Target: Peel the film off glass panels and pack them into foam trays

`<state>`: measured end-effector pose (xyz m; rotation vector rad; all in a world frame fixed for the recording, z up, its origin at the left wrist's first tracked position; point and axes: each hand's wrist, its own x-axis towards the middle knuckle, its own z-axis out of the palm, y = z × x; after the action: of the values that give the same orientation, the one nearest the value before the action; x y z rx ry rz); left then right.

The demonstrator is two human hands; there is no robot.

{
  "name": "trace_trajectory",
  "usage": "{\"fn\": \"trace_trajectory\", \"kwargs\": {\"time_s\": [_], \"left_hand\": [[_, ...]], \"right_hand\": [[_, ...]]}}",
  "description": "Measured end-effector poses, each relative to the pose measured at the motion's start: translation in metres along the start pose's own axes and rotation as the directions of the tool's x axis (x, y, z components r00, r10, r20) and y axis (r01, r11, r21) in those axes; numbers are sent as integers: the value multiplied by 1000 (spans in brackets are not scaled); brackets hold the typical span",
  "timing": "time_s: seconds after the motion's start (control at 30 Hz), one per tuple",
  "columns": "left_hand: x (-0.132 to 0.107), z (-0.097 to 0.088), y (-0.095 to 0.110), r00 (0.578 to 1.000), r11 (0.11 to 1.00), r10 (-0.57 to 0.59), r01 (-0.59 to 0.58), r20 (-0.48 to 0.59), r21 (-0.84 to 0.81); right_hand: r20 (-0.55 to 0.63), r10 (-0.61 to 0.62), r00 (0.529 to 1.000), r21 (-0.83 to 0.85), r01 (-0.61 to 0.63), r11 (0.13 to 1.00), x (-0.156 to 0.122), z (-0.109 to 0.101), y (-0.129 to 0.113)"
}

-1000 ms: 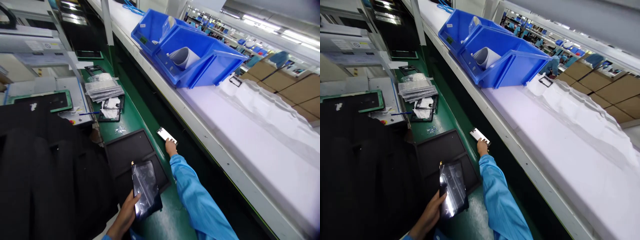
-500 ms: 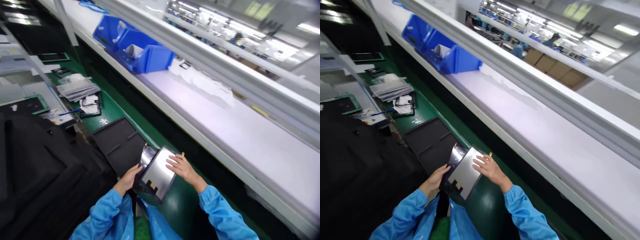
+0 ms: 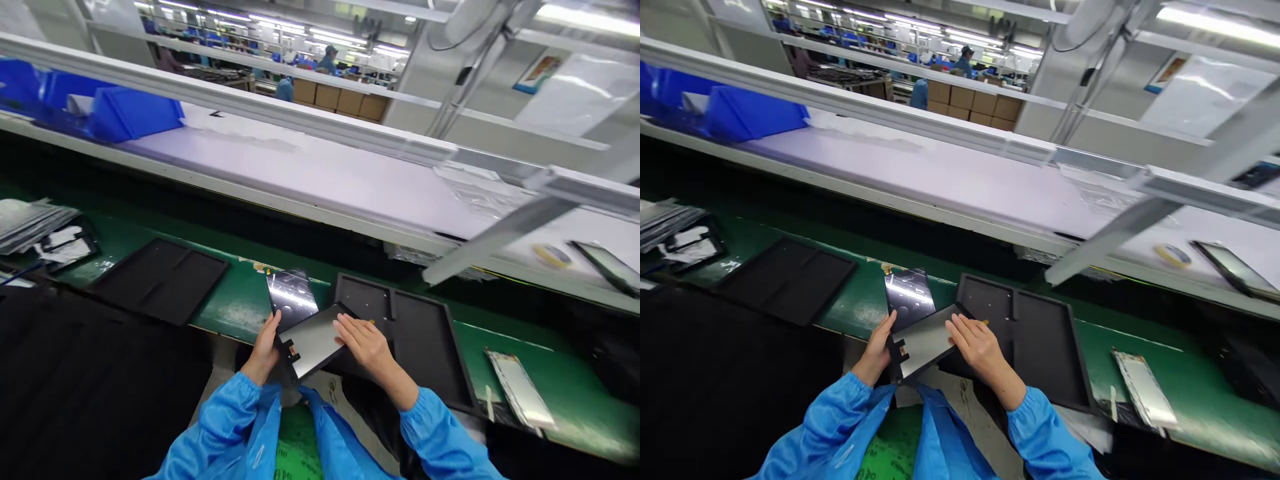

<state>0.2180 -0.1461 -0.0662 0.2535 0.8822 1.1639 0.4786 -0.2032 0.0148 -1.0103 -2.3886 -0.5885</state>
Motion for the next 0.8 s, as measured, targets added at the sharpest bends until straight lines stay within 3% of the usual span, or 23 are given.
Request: {"fn": "trace_trajectory", "kwargs": {"time_s": [0.1,0.2,0.3,0.43,0.53,0.63,0.7,0.8], "left_hand": [[-15,27,-27,1000,1000,14,-14,15,-20],[-30,48,-54,995,999,41,-39,92,-28],[-47,70,-86,987,998,61,-63,151,13],[-69,99,-120,972,997,71,-77,223,18],[-81,115,-130,960,997,34,-52,279,56],[-89,123,-130,960,988,-35,-9,277,153],[-90,125,-131,951,982,-46,-13,305,189],[-87,125,-139,917,972,-3,-91,399,216]], "right_hand": [[-25,115,993,-30,-115,993,-37,-42,-16],[-70,256,964,-62,-260,964,-55,-60,-29],[-130,368,921,-145,-385,912,-60,-50,-44],[-175,522,835,-209,-549,809,-58,-11,-68],[-160,666,729,-194,-685,703,-60,15,-84],[-91,754,650,-159,-757,634,-66,26,-94],[-33,763,646,-134,-759,637,-73,21,-96],[96,715,692,-79,-711,699,-89,-3,-87]]}}
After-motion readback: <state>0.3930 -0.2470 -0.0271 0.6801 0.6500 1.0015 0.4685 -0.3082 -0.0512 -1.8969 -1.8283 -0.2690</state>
